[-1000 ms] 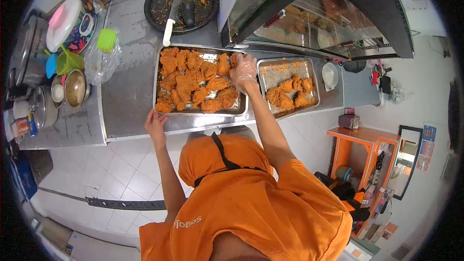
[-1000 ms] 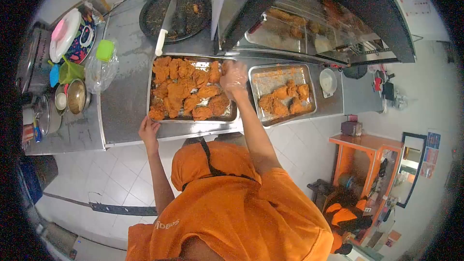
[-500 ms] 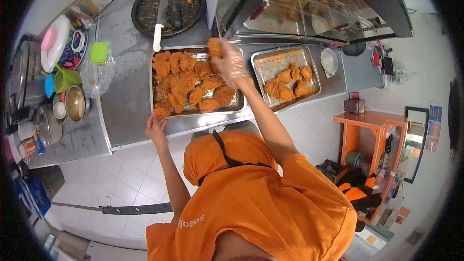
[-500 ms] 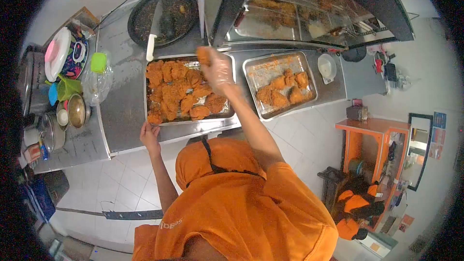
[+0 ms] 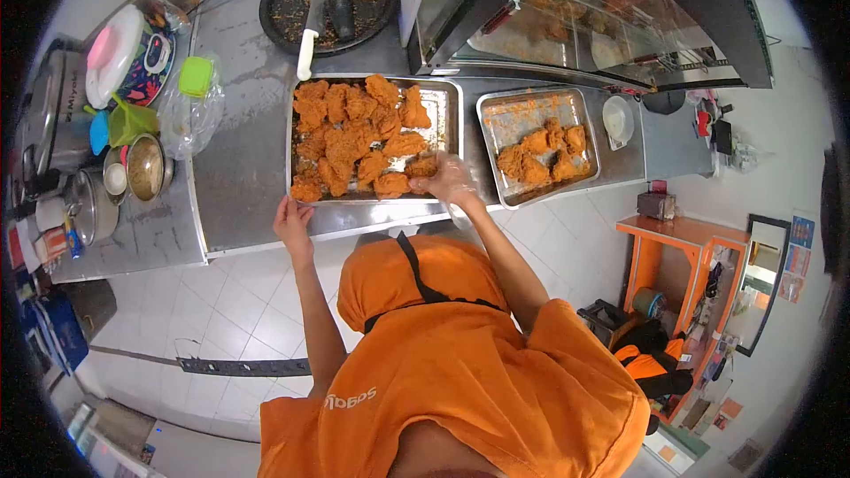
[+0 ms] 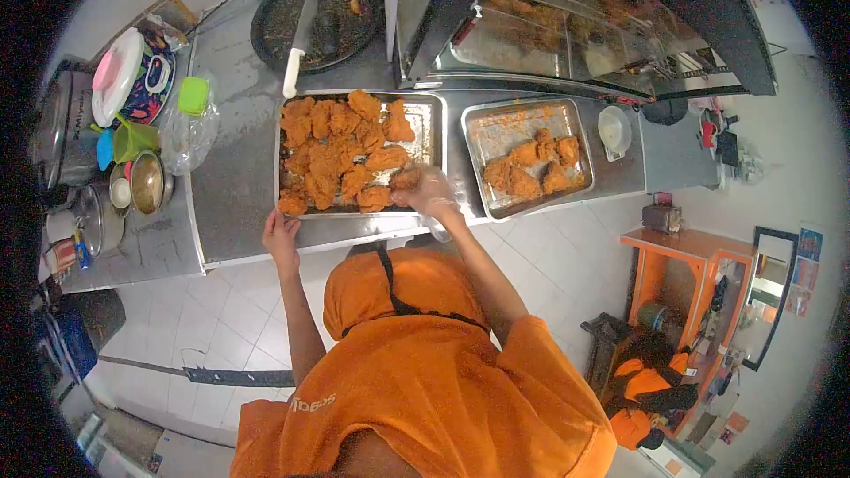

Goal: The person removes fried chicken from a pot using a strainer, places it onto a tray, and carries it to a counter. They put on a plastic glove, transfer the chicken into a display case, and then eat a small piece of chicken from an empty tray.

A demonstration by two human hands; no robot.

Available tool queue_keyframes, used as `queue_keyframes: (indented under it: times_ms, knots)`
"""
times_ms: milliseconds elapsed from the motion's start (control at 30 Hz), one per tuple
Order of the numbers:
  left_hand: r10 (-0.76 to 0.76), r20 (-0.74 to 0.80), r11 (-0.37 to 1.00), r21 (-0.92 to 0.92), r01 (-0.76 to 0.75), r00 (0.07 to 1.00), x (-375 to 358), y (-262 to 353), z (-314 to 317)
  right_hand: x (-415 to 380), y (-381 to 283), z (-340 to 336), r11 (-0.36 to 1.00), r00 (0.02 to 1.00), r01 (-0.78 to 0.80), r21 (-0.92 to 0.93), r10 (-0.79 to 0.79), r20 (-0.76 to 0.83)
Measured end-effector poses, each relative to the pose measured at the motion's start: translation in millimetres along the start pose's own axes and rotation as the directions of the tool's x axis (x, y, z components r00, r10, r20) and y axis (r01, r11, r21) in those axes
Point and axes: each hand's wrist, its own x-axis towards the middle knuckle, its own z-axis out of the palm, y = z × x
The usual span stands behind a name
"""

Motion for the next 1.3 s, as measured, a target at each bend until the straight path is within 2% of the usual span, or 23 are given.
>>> queue_keyframes:
  times_ms: [33,100,133,167,233,267,300,367,400,467,500,567,633,733,767,800,867,1000,1100,1167,1200,1233,1300]
  knots:
    - [-0.011,0.025,1.000,0.014,0.010,1.000,2,0,0,5,11,10,1.000,1.000,0.004,0.002,-0.004,0.000]
    - [-0.004,0.026,1.000,0.019,0.004,1.000,3,-1,-1,3,24,25,0.952,0.922,0.247,-0.181,-0.289,-0.259]
    - [0.000,0.023,1.000,0.023,0.000,1.000,3,-2,0,-5,10,17,0.987,0.965,0.128,-0.093,-0.145,-0.217]
    - [0.000,0.025,1.000,0.023,-0.001,1.000,4,-4,-1,-14,-5,8,0.987,0.965,0.128,-0.093,-0.146,-0.219]
    - [0.014,0.043,1.000,0.007,-0.014,0.999,4,-3,-2,-26,-25,-10,0.997,0.993,-0.048,0.059,0.055,-0.108]
    - [0.019,0.037,1.000,0.005,-0.019,0.999,4,-3,-2,-26,-25,-16,0.994,0.990,-0.048,-0.094,0.035,-0.139]
    - [0.019,0.032,1.000,0.002,-0.019,0.999,4,-3,0,-26,-37,-20,0.994,0.991,-0.040,-0.098,0.027,-0.133]
    - [0.017,0.026,1.000,0.001,-0.017,1.000,3,-5,-3,-29,-61,-31,1.000,0.989,0.006,0.011,-0.004,-0.150]
    - [0.016,0.013,1.000,0.006,-0.016,1.000,5,-8,-4,-8,-49,-15,0.977,0.956,0.200,0.079,-0.177,-0.236]
    - [0.012,0.026,1.000,0.015,-0.012,1.000,10,-10,-3,0,-98,-5,0.921,0.973,0.162,0.353,-0.088,-0.215]
    - [0.009,0.040,1.000,0.003,-0.009,0.999,11,-11,-6,11,-112,10,0.896,0.932,0.289,0.337,-0.184,-0.312]
    - [0.002,0.073,1.000,-0.008,-0.002,0.997,9,-12,-5,56,-98,53,0.915,0.940,0.219,0.340,-0.105,-0.323]
    - [0.024,0.039,0.999,0.033,-0.026,0.999,6,-8,-4,66,-100,67,0.783,0.612,0.583,-0.217,-0.599,-0.517]
    - [0.018,0.009,0.999,-0.033,-0.018,1.000,4,-6,0,48,-92,43,0.806,0.530,0.538,-0.247,-0.551,-0.645]
    - [0.020,-0.006,0.999,-0.041,-0.021,1.000,4,-6,1,43,-87,29,0.859,0.606,0.486,-0.164,-0.466,-0.645]
    - [0.035,0.003,0.998,-0.056,-0.034,0.999,3,-7,3,63,-63,24,0.840,0.498,0.360,-0.405,-0.540,-0.678]
    - [0.044,0.012,0.997,-0.056,-0.044,0.999,0,-8,-2,89,-34,13,0.975,0.808,0.143,-0.172,-0.215,-0.549]
    - [0.042,0.028,0.999,-0.033,-0.041,0.999,6,-10,-2,110,-13,10,0.953,0.890,0.216,-0.213,-0.282,-0.358]
    - [0.043,0.055,0.999,-0.022,-0.042,0.998,1,-5,1,77,-6,-11,0.944,0.875,0.240,-0.228,-0.312,-0.369]
    - [0.036,0.064,0.999,0.001,-0.036,0.997,-5,-4,2,86,43,24,0.926,0.820,0.308,0.217,-0.144,-0.554]
    - [0.035,0.049,0.999,0.010,-0.035,0.998,-5,-4,1,45,18,8,0.937,0.765,0.297,-0.182,-0.347,-0.543]
    - [0.041,0.029,0.999,0.015,-0.042,0.999,-1,-4,2,26,12,-5,0.940,0.758,0.286,-0.185,-0.340,-0.556]
    - [0.036,0.040,0.999,0.030,-0.037,0.999,5,-6,-3,0,15,-22,0.825,0.608,0.471,-0.313,-0.560,-0.563]
